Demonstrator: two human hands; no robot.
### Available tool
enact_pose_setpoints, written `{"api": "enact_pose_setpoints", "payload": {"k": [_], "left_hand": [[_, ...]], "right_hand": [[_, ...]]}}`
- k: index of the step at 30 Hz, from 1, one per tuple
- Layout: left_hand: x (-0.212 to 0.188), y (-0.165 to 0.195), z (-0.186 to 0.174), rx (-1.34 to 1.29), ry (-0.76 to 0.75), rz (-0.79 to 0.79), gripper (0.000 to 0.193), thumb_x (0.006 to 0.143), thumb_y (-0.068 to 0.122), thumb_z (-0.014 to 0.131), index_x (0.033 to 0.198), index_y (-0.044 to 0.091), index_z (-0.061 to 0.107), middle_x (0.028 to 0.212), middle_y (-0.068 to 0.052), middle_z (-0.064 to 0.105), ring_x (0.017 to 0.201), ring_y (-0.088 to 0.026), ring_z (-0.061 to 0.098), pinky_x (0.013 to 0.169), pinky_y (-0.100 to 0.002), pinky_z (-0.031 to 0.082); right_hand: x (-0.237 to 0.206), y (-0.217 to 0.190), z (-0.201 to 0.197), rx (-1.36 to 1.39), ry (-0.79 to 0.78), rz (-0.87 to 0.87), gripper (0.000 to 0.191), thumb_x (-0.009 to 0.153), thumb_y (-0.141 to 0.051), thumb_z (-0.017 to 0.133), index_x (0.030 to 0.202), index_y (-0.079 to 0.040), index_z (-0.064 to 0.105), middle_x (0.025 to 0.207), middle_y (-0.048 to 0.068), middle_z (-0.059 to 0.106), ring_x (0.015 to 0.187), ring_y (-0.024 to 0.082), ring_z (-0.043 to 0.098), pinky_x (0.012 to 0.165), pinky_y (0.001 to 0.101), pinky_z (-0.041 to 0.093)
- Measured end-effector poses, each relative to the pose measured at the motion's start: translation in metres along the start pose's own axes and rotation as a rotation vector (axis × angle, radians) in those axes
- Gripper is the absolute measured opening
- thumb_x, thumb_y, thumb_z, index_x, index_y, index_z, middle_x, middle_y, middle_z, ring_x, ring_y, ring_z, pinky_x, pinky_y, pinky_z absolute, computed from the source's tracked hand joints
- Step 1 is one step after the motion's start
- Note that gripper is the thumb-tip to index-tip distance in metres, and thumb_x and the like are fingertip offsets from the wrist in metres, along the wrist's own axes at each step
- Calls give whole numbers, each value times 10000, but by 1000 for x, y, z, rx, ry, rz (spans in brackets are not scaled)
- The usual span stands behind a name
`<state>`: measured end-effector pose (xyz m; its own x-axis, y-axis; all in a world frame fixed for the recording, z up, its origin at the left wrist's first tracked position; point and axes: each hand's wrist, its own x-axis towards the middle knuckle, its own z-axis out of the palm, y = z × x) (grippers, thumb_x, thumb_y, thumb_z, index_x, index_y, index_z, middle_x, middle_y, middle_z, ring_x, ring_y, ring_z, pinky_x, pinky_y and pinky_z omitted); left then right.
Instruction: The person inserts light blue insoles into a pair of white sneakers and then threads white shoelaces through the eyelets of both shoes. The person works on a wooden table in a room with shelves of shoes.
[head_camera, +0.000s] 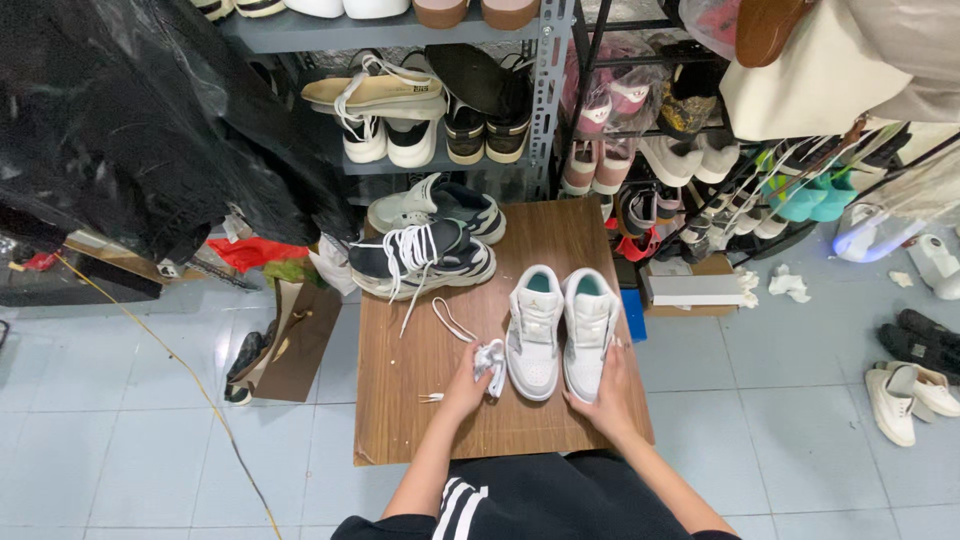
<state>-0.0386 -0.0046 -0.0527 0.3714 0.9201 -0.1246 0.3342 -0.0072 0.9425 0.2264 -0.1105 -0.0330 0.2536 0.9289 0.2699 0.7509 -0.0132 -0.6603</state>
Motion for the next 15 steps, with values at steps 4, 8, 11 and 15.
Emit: {"api": "enact_pose_setpoints", "payload": {"k": [4, 8, 11, 15], "left_hand": [[8, 5, 3, -15, 122, 83, 589, 939, 97, 665, 1442, 90, 359, 1325, -204, 619, 1261, -344, 608, 1043, -429, 459], [15, 23, -2, -152, 115, 35, 342, 977, 120, 669, 1297, 60, 564, 1225, -177, 694, 1138, -296, 665, 991, -387, 507], [10, 51, -16, -131, 103, 224, 290, 945, 52, 685, 1235, 49, 687, 1198, -176, 620, 1114, -274, 622, 995, -360, 485], [4, 104, -32, -132, -54, 252, 371, 845, -9, 703, 1200, 91, 745, 1087, -117, 679, 1031, -214, 663, 935, -322, 512]], "right_hand": [[33, -11, 11, -30, 63, 95, 1294, 623, -299, 915, 1573, 51, 110, 1590, 337, 214, 1488, 506, 208, 1211, 559, 198], [57, -3, -7, -185, -75, 91, 1322, 588, -396, 935, 1507, 84, 115, 1533, 355, 265, 1445, 491, 251, 1185, 534, 220], [52, -17, -21, -91, 96, 113, 1130, 742, -331, 867, 1555, 69, 192, 1539, 324, 333, 1422, 476, 322, 1181, 520, 243], [41, -54, -35, 237, -47, 31, 725, 877, -244, 774, 1490, -61, 432, 1476, 157, 517, 1392, 307, 488, 1157, 413, 397]]}}
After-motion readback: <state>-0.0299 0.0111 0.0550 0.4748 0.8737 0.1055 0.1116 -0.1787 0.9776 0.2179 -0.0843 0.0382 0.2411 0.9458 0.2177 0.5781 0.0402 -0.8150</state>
